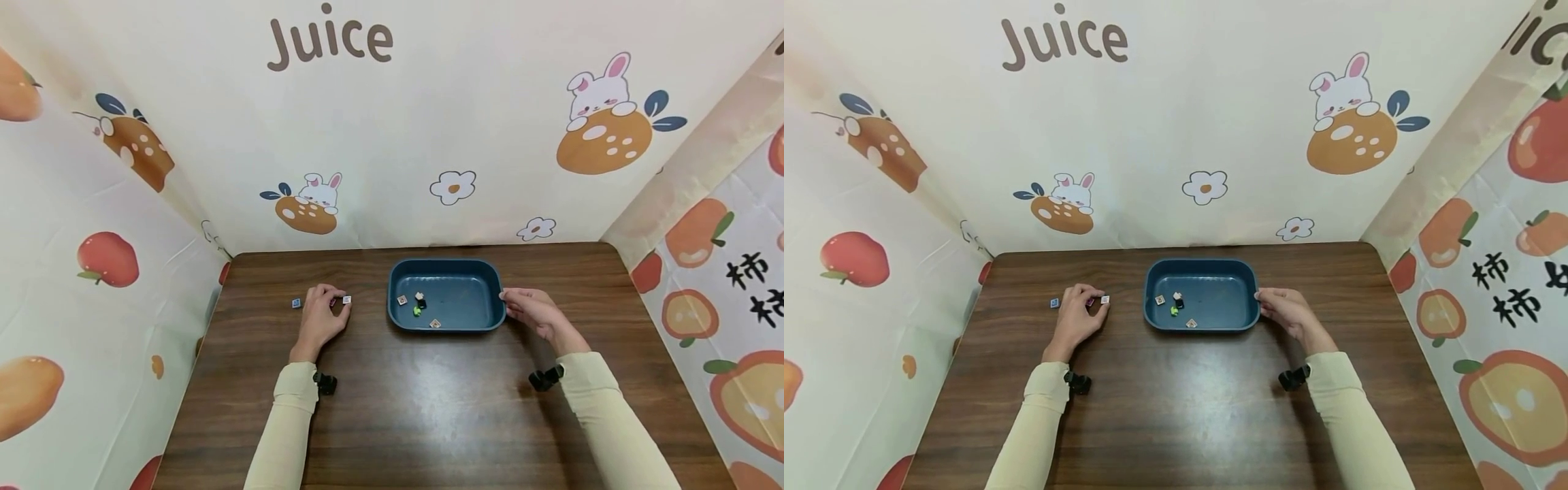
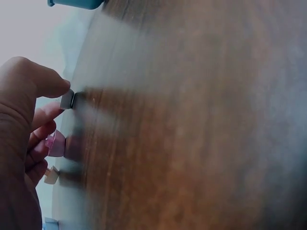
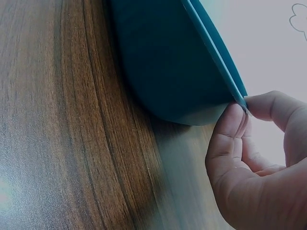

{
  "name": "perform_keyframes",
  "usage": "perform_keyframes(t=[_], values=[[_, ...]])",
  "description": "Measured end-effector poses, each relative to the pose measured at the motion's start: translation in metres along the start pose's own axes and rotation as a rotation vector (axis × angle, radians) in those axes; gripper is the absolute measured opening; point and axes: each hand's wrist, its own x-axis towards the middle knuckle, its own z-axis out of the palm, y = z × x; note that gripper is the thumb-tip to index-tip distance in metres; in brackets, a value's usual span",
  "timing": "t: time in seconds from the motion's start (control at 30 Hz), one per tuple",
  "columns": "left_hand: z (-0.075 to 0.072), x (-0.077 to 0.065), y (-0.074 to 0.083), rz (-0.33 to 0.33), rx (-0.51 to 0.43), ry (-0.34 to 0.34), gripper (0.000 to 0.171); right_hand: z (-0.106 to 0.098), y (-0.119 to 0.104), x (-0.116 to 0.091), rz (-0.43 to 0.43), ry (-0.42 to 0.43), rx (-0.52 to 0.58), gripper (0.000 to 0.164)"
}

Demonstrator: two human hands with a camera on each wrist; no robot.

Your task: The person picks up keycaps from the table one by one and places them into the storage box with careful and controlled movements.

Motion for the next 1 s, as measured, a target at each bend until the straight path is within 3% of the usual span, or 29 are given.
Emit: perform_keyframes(t=[0.27, 0.47, 0.87, 1.0], values=[[-0.0003, 0.0008, 0.0035, 0.01, 0.002, 0.004, 0.025, -0.0014, -0.0025, -0.0001, -0.017, -0.012, 0.019, 0.02], [0.0033, -0.0013, 0.0051, 0.029, 0.001, 0.001, 0.027, -0.0018, -0.0001, -0.0004, -0.017, -0.011, 0.021, 0.014], [0.0049, -0.0041, 0.0035, 0.005, -0.023, 0.011, 0.025, -0.0013, 0.0004, -0.0003, -0.011, 0.002, 0.023, 0.012], [0.005, -0.0053, 0.0043, 0.005, -0.011, 0.009, 0.025, -0.0015, 0.0013, -0.0007, 0.004, 0.006, 0.024, 0.021]])
